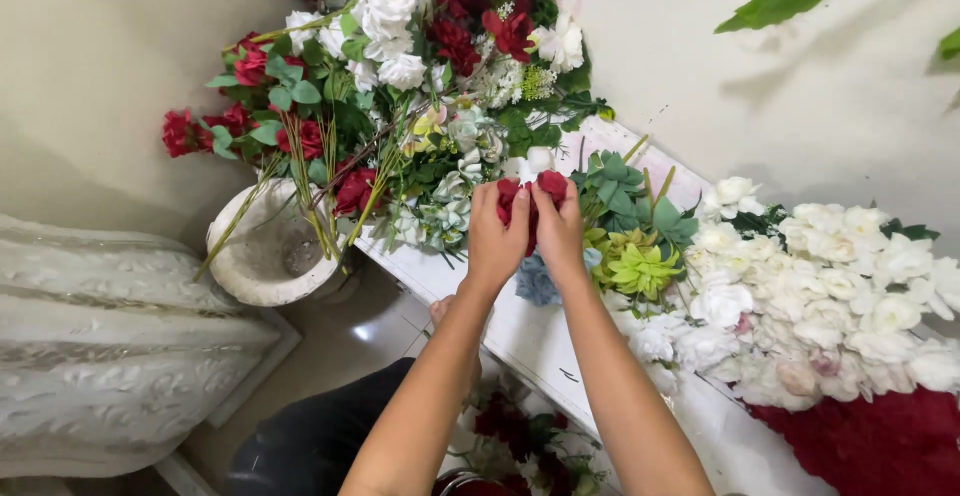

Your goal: The person arranges artificial flowers on a white table, selecting stems of various colors and types. They adjust the stems and leaves, placing them into a white bucket and arranging them into a bouquet.

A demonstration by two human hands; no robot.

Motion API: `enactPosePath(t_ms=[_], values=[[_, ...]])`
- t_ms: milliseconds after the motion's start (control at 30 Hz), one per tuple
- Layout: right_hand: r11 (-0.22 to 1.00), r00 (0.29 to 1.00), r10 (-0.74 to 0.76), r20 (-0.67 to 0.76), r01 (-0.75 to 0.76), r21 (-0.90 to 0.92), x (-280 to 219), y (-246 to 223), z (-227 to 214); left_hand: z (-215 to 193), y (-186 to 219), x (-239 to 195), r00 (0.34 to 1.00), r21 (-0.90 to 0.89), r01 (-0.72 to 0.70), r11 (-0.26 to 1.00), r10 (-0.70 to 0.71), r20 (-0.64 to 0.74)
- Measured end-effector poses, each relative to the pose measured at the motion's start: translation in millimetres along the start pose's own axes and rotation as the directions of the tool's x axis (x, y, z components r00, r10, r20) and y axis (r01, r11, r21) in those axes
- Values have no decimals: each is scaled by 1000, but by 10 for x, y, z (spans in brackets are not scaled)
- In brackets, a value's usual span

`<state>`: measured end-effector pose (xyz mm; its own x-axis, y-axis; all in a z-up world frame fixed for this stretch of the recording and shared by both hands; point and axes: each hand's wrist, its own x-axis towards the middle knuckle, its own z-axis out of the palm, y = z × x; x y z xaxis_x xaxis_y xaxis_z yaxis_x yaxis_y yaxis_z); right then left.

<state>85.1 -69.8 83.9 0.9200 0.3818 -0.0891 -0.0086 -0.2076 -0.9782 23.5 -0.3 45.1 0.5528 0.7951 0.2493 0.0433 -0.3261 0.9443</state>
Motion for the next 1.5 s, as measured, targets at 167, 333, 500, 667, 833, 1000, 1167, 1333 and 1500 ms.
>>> enactPosePath(t_ms=[167, 333, 500, 667, 833, 1000, 1167, 1333, 1500], values=[[974, 975, -216, 44, 212, 84, -722, -365, -103, -379, 750, -374, 977, -114, 213, 970, -212, 24], [962, 939, -260, 225, 271, -19, -1119, -464, -206, -817, 1191, -704, 893, -192, 447, 873, -424, 153], [975, 987, -105, 124, 127, -184, -1496, -461, 129, -1224, 1009, -1024, 940, -250, 342, 906, -331, 85], [956, 972, -69, 225, 129, -263, -1463, 322, 901, -1670, 891, -1324, 934, -212, 209, 955, -259, -247], [232, 798, 460, 390, 315, -920, -2307, -580, 1088, -2103, 363, -1263, 815, -214, 303, 929, -369, -447], [963, 632, -16, 775, 219, -159, -2141, 218, 1518, -2540, -125, -1217, 708, -336, 532, 777, -626, -327], [971, 721, 26, 692, 146, -188, -2237, 159, 1680, -2732, -77, -1242, 744, -241, 549, 800, -600, -296], [980, 792, 69, 607, 61, -190, -2025, 449, 1963, -2863, -129, -1231, 747, -122, 588, 800, -594, -298], [933, 834, 32, 552, 173, -316, -1887, 189, 2367, -3073, -33, -928, 761, -64, 557, 828, -540, -360]])
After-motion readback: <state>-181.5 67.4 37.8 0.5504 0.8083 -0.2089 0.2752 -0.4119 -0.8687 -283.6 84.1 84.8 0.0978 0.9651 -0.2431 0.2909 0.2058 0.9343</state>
